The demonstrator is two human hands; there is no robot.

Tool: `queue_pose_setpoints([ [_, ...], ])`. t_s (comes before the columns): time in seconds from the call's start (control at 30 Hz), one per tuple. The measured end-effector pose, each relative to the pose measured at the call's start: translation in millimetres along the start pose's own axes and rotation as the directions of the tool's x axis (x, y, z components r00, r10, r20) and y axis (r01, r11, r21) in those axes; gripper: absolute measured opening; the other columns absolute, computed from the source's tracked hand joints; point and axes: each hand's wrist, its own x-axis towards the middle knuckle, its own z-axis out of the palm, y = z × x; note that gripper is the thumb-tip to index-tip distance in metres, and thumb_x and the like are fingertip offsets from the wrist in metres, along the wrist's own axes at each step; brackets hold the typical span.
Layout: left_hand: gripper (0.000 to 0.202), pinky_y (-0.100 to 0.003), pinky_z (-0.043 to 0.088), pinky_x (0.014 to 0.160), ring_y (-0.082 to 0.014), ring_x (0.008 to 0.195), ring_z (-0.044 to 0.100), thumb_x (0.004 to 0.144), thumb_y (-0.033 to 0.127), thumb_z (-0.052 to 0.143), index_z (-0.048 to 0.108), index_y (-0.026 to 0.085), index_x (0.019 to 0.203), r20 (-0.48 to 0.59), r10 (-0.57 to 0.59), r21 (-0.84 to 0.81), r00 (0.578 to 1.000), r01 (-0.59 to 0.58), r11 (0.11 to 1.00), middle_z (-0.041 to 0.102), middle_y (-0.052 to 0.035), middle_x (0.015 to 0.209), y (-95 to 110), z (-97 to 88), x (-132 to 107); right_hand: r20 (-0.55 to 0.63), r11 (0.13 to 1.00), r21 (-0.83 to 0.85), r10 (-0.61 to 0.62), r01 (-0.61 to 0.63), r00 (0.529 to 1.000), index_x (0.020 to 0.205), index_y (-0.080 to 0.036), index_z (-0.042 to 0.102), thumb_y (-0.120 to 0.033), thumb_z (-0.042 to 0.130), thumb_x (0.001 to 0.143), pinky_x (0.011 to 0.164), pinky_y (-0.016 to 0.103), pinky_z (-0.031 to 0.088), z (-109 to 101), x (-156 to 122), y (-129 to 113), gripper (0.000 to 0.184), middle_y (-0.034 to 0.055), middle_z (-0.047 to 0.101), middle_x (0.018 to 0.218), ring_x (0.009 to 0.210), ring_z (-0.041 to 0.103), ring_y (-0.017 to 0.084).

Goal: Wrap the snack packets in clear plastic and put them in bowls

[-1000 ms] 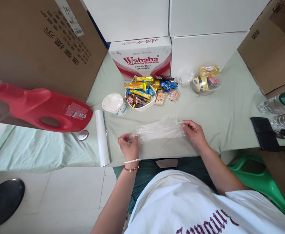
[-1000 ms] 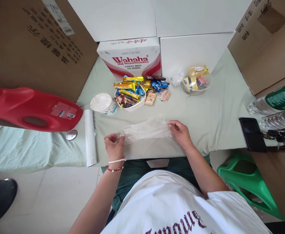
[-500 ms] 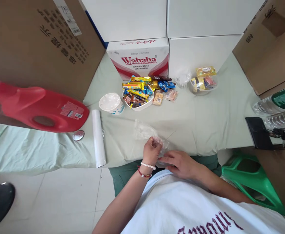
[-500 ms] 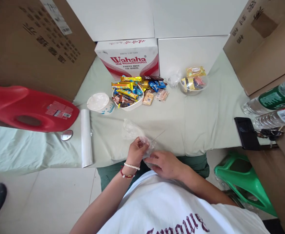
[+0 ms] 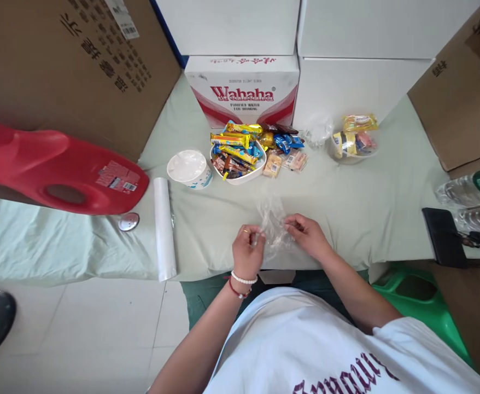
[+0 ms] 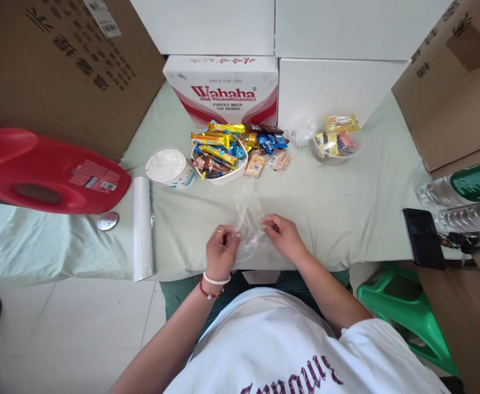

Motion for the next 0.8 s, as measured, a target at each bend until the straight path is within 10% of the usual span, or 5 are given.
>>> queue_pose_setpoints([
  [0.17,0.021,-0.026,0.041,0.062,-0.0138,0.062,0.047,0.079,0.036,0.069,0.059,0.023,0.092,-0.266,-0.325,-0.182,0.907,0.284,0.942,0.051,0.0045,0.072,-30.6,-26.4,26.5,-0.098,0.988,0.092,0.129,-0.12,0.987,0.099,-0.023,0.07,-0.054,0.063,0.088,0.054,0.027,0.045,-20.7,-5.9,10.0,0.033,-0.0032,0.055,0.067,0.06,0.051,0.015],
  [0.3,0.041,-0.039,0.05,0.087,-0.0222,0.091,0.059,0.072,0.025,0.07,0.06,0.019,0.112,-0.432,0.007,0.235,0.902,0.106,0.966,0.06,-0.008,0.106,-36.0,-35.6,20.7,-0.063,0.969,-0.248,0.001,-0.017,0.998,0.116,-0.024,0.069,-0.05,0.066,0.088,0.07,0.034,0.053,-43.0,-12.8,0.0,0.039,0.005,0.068,0.097,0.079,0.061,0.019],
  [0.4,0.028,-0.051,0.041,0.106,-0.0306,0.113,0.06,0.08,0.017,0.062,0.069,0.02,0.108,-0.222,0.346,0.535,0.912,-0.183,0.825,0.066,-0.0151,0.113,-27.6,-32.1,9.8,-0.123,0.897,-0.439,-0.11,0.046,0.986,0.138,-0.023,0.059,-0.056,0.068,0.087,0.079,0.04,0.055,-50.2,-8.2,-12.0,0.061,0.0133,0.064,0.123,0.101,0.063,0.027],
  [0.53,0.032,-0.053,0.03,0.119,-0.0299,0.131,0.059,0.092,0.018,0.054,0.074,0.027,0.115,0.259,0.42,0.537,0.869,-0.492,0.685,0.074,-0.0116,0.125,-15.8,-20.8,17.1,-0.211,0.81,-0.585,-0.204,0.043,0.956,0.148,-0.024,0.052,-0.056,0.071,0.085,0.081,0.044,0.053,-36.1,18.1,-15.8,0.074,0.0157,0.065,0.125,0.105,0.063,0.032],
  [0.8,0.064,-0.066,0.005,0.126,-0.0331,0.152,0.04,0.104,0.045,0.036,0.036,0.018,0.162,0.34,0.2,0.715,0.919,-0.391,0.579,0.039,-0.0195,0.165,-40.0,-34.2,29.1,-0.317,0.874,-0.48,-0.095,-0.074,0.944,0.122,-0.022,0.068,-0.04,0.055,0.093,0.069,0.035,0.047,-82.6,40.3,18.6,0.037,0.0038,0.069,0.075,0.067,0.062,0.022],
])
